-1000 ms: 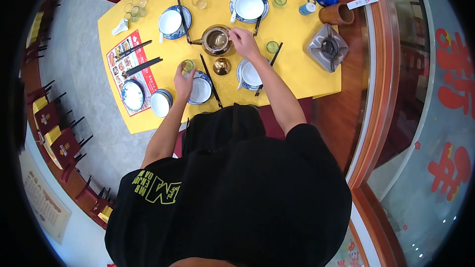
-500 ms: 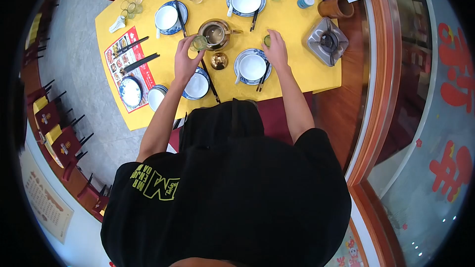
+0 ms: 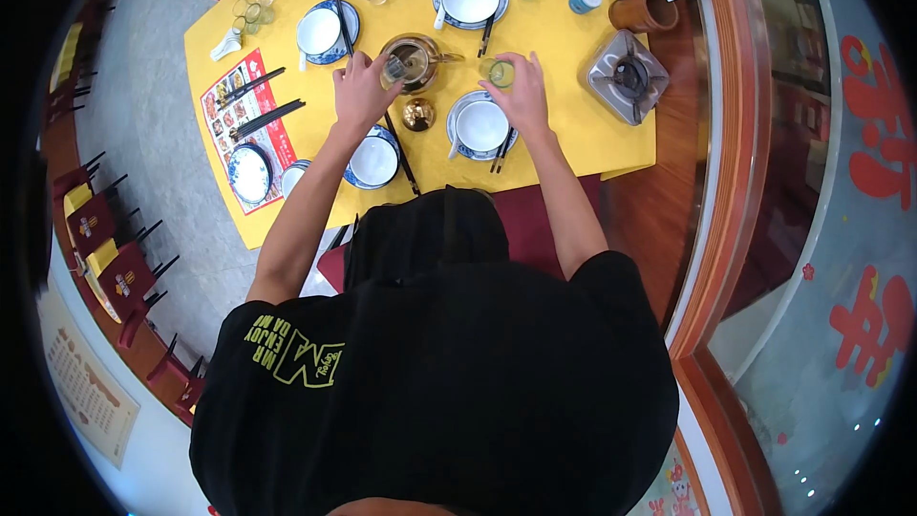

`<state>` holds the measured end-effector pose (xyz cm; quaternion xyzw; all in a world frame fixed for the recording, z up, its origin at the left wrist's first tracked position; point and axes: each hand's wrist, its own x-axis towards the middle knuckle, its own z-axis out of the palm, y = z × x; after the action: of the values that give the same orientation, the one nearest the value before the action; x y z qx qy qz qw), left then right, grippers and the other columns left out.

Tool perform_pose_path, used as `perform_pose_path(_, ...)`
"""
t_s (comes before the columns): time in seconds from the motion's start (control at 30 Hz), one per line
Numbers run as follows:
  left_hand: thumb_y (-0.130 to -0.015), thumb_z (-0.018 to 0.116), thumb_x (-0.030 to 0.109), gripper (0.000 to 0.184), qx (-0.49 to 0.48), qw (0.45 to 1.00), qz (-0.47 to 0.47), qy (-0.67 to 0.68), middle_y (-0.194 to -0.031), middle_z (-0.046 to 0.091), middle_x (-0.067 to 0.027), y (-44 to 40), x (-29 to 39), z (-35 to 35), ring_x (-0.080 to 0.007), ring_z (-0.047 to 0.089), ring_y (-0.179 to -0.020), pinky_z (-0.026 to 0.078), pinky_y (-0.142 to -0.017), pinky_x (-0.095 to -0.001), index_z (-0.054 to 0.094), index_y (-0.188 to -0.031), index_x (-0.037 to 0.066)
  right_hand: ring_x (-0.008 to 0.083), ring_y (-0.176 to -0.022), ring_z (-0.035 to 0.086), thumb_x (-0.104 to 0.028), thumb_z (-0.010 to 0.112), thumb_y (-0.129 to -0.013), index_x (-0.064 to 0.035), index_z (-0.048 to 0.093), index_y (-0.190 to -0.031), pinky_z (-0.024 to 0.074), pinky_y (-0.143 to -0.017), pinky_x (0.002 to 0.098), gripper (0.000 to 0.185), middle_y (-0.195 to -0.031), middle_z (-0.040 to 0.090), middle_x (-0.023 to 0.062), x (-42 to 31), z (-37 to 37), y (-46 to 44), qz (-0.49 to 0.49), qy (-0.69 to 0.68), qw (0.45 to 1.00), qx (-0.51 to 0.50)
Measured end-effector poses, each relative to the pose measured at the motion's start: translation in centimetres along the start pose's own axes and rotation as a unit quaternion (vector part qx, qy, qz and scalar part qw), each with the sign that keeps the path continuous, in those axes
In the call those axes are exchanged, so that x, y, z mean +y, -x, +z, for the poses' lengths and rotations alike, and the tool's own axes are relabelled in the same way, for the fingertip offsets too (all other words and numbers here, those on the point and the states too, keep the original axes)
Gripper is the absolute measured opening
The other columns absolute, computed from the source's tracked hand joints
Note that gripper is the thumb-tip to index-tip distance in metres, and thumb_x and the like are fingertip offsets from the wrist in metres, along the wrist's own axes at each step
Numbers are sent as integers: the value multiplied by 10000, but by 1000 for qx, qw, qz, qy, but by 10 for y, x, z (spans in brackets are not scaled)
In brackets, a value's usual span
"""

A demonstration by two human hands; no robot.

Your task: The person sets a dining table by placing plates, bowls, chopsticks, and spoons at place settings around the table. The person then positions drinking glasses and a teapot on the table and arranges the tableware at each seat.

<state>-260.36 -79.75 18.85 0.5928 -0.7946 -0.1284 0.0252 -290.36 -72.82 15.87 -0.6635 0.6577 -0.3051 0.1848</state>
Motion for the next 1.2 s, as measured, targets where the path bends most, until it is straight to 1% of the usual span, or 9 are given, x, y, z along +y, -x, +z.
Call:
perform_pose_path(0.13,-778,849,378,533,7,999,28,-32,-1103,621,-110,-7,1,2,-280,605,-1133,428,-943,-452,737,-1235,126,374,-1173,663,-274,878,-850,-32,596,-1281,502,-1062,481,568,-1225,699,162,-38,-10,-5,90,-133,986,-51)
perform_pose_path(0.2,-761,826,314,453,16,998,59,-29,-1081,612,-114,-11,1,4,-294,600,-1082,420,-920,-449,756,-1159,110,397,-1152,671,-251,856,-879,-28,602,-1302,547,-985,445,542,-1247,688,183,-46,-8,-6,6,-117,992,-37)
perform_pose_path(0.4,-736,755,212,268,17,992,88,-87,-1051,615,-118,-18,9,4,-285,590,-1039,409,-895,-436,759,-975,89,377,-1212,638,-218,826,-897,-23,620,-1348,514,-1022,447,533,-1307,665,167,-76,4,-8,-18,-145,987,-69)
perform_pose_path(0.57,-749,780,260,333,0,992,80,-93,-1049,628,-98,-18,5,0,-276,603,-1064,416,-914,-440,758,-1038,96,358,-1289,580,-241,810,-913,-49,568,-1420,445,-1088,461,593,-1371,634,147,-82,33,-11,-56,-105,991,-69)
perform_pose_path(0.73,-822,833,443,529,77,989,-18,127,-1126,683,-90,18,-22,-5,-242,669,-1082,437,-977,-427,739,-1224,112,366,-1275,595,-287,861,-874,-34,524,-1401,462,-1073,457,675,-1353,635,163,-90,61,-14,-15,-104,993,-53)
perform_pose_path(0.9,-833,888,226,550,113,939,-70,316,-1233,713,-184,61,-40,-7,-374,692,-1137,545,-985,-433,686,-1300,17,423,-1165,624,-302,918,-792,17,537,-1324,513,-983,478,728,-1277,664,208,-106,84,-14,123,-121,985,-10)
perform_pose_path(1.03,-837,881,186,532,131,925,-101,341,-1260,709,-193,83,-59,8,-373,684,-1163,535,-1011,-428,684,-1301,16,399,-1162,625,-264,911,-795,10,587,-1306,489,-996,473,665,-1252,671,193,-117,92,-19,95,-93,991,29)
perform_pose_path(1.1,-838,878,180,531,133,923,-110,343,-1263,706,-194,88,-72,21,-371,680,-1172,532,-1016,-430,682,-1302,11,338,-1160,615,-232,901,-800,-11,661,-1299,449,-1012,431,596,-1202,694,149,-118,92,-25,22,-34,999,32)
perform_pose_path(1.2,-841,871,170,530,133,922,-124,341,-1271,698,-197,91,-87,33,-369,671,-1187,526,-1025,-432,678,-1306,4,295,-1171,570,-187,881,-793,-39,691,-1321,399,-1025,416,580,-1197,671,111,-121,92,-29,16,11,1000,-14)
